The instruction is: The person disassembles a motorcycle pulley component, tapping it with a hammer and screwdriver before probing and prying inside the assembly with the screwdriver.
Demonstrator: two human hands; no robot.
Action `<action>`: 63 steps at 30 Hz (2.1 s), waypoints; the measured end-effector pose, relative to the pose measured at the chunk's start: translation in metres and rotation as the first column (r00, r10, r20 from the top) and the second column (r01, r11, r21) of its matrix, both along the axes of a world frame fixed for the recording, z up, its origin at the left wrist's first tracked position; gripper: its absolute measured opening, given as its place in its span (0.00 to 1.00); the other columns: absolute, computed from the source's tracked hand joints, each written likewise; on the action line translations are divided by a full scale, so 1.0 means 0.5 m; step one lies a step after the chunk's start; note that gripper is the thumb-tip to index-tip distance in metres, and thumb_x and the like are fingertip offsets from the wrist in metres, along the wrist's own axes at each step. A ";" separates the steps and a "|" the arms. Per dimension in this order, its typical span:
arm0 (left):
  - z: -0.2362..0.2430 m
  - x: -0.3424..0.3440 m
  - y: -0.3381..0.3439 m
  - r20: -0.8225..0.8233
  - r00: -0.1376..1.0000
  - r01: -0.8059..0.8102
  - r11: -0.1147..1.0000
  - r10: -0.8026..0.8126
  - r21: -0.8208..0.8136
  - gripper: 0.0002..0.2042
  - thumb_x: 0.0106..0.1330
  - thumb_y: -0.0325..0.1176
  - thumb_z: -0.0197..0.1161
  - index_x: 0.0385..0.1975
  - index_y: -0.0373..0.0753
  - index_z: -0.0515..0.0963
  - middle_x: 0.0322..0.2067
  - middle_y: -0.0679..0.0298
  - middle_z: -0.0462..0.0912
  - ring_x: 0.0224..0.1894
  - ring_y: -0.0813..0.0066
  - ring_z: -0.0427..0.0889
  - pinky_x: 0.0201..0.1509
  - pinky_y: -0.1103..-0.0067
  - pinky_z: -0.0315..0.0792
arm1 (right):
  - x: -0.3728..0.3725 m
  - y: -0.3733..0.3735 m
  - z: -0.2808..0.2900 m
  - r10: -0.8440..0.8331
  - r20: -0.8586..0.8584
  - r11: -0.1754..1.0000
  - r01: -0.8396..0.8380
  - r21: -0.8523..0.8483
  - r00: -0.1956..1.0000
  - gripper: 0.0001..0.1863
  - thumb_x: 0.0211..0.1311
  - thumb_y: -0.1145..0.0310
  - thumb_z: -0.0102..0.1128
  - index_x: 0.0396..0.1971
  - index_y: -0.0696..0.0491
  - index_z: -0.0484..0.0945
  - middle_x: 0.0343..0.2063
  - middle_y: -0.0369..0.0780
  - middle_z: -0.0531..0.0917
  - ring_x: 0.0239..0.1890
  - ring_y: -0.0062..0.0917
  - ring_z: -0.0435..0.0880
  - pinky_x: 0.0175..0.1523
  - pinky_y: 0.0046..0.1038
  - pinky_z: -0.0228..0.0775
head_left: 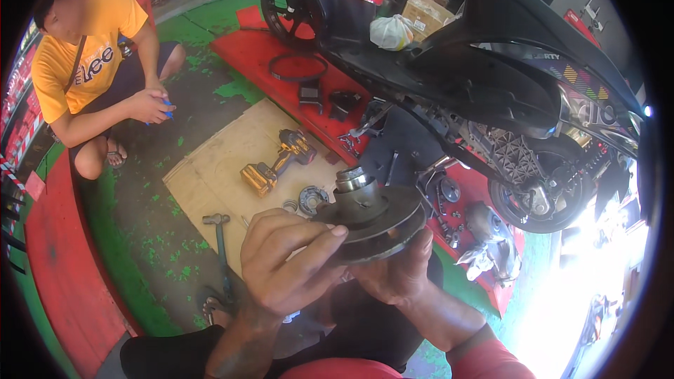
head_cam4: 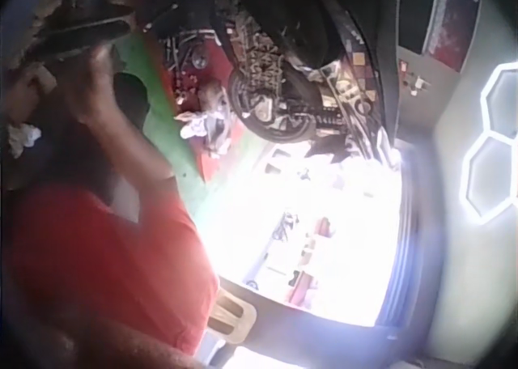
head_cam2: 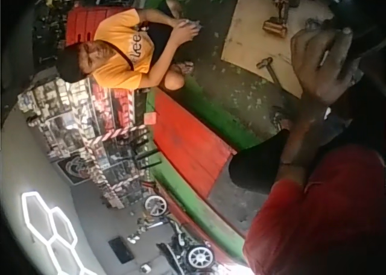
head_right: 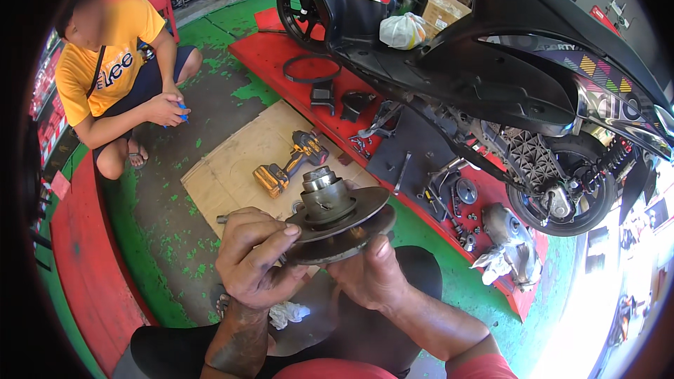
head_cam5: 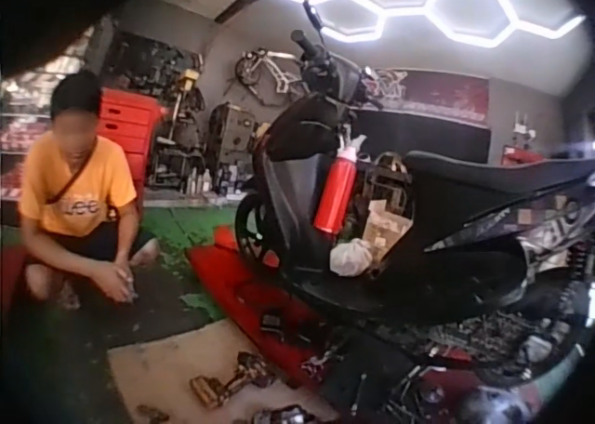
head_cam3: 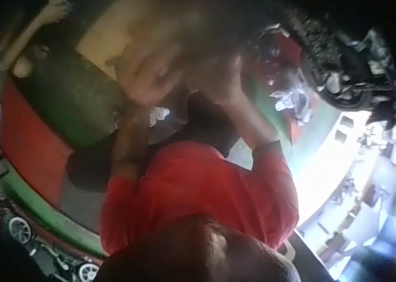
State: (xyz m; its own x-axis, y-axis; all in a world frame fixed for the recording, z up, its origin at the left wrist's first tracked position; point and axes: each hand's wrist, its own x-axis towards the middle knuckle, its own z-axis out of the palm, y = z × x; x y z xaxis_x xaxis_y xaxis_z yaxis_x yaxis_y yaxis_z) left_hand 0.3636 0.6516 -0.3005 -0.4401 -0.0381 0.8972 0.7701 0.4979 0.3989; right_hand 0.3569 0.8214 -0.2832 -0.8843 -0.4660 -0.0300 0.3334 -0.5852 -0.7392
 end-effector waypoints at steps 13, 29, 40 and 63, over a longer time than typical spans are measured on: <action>-0.013 -0.008 -0.015 0.102 0.956 0.268 0.960 -0.275 0.075 0.14 0.62 0.42 0.75 0.36 0.36 0.87 0.31 0.61 0.83 0.32 0.68 0.78 0.40 0.71 0.74 | -0.009 0.016 -0.003 0.159 0.138 0.957 -0.117 -0.267 0.978 0.44 0.59 0.36 0.63 0.68 0.50 0.68 0.63 0.43 0.77 0.63 0.35 0.76 0.67 0.44 0.66; -0.017 0.000 -0.025 -0.037 0.976 0.214 0.976 -0.215 -0.032 0.09 0.63 0.35 0.73 0.35 0.35 0.86 0.32 0.60 0.84 0.32 0.68 0.79 0.37 0.73 0.77 | -0.007 0.014 0.004 0.233 0.103 0.917 -0.184 -0.354 0.967 0.40 0.64 0.38 0.55 0.67 0.52 0.69 0.63 0.42 0.78 0.61 0.32 0.77 0.66 0.39 0.64; -0.005 0.007 -0.001 -0.036 0.993 0.111 0.994 -0.110 0.013 0.13 0.52 0.21 0.71 0.39 0.37 0.88 0.34 0.63 0.85 0.34 0.68 0.81 0.38 0.76 0.79 | -0.001 0.016 0.013 0.014 0.007 0.977 -0.012 -0.212 1.000 0.46 0.61 0.40 0.64 0.71 0.53 0.62 0.65 0.47 0.74 0.66 0.41 0.74 0.70 0.47 0.64; -0.012 0.005 -0.001 -0.086 0.996 0.004 0.992 -0.015 -0.129 0.09 0.54 0.26 0.75 0.33 0.48 0.87 0.31 0.70 0.82 0.35 0.74 0.80 0.44 0.69 0.76 | 0.013 0.037 -0.017 0.004 -0.334 0.999 0.008 0.035 0.943 0.41 0.59 0.62 0.69 0.69 0.60 0.61 0.61 0.47 0.75 0.61 0.35 0.75 0.65 0.37 0.67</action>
